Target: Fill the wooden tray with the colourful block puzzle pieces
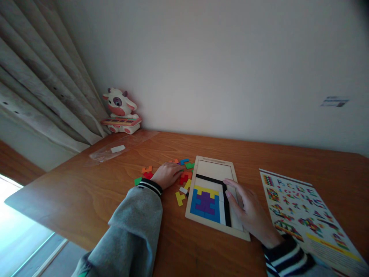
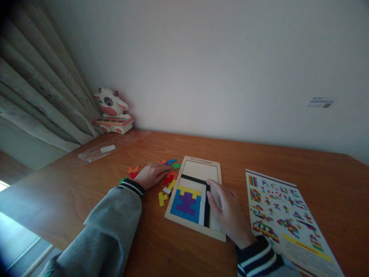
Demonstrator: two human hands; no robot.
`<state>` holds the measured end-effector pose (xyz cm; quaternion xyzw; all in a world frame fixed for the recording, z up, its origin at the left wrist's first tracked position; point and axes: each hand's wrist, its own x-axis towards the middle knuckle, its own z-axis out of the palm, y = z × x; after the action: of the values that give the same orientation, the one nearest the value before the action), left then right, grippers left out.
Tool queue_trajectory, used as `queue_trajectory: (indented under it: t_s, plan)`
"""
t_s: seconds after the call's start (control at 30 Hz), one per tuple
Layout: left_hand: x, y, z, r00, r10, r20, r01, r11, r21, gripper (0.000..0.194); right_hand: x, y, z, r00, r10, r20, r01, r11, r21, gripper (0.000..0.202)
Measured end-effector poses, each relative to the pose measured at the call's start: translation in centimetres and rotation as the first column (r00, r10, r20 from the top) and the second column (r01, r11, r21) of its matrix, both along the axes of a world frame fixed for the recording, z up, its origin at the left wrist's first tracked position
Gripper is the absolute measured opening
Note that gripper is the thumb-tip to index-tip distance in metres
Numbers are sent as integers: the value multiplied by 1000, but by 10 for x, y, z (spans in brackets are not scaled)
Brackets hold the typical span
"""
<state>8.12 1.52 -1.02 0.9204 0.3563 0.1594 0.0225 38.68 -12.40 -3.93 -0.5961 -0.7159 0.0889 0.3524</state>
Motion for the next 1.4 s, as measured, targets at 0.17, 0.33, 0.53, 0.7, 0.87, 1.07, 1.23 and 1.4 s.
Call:
queue_trajectory:
  t_s: [0.17,0.33,0.53,0.7,0.87,1.07,1.23,1.4]
  plan:
    - [-1,2,-5,999,28,43,-29,999,29,28,2,1,1,999,-30,-35,32,999,44,36]
    - [-1,5,-8,999,6,42,-8,998,70,25,2,1,3,998,-34,-51,36,999,38,36]
    - [-1,1,-2,1000,29,2,-29,995,96,28,0,1,4,998,-31,-59,34,998,50,34]
    - [0,-1,-1,1000,-2,-30,5,995,96,32,0,0,5,996,-39,-78,42,999,30,35]
    - [-3,5,-7,998,59,-27,-55,991,121,28,0,-1,5,996,-48,-71,50,998,35,36]
    - [-3,6,-5,1000,12,-15,-10,993,120,24,-1,-1,6,995,-50,-86,53,998,37,35]
    - [-4,5,-4,1000,9,-25,-5,986,164,26,-1,0,6,995,-47,-90,50,998,35,35]
    - [6,-3,-6,986,-52,155,23,982,188,26,0,0,4,995,-49,-87,52,998,31,36]
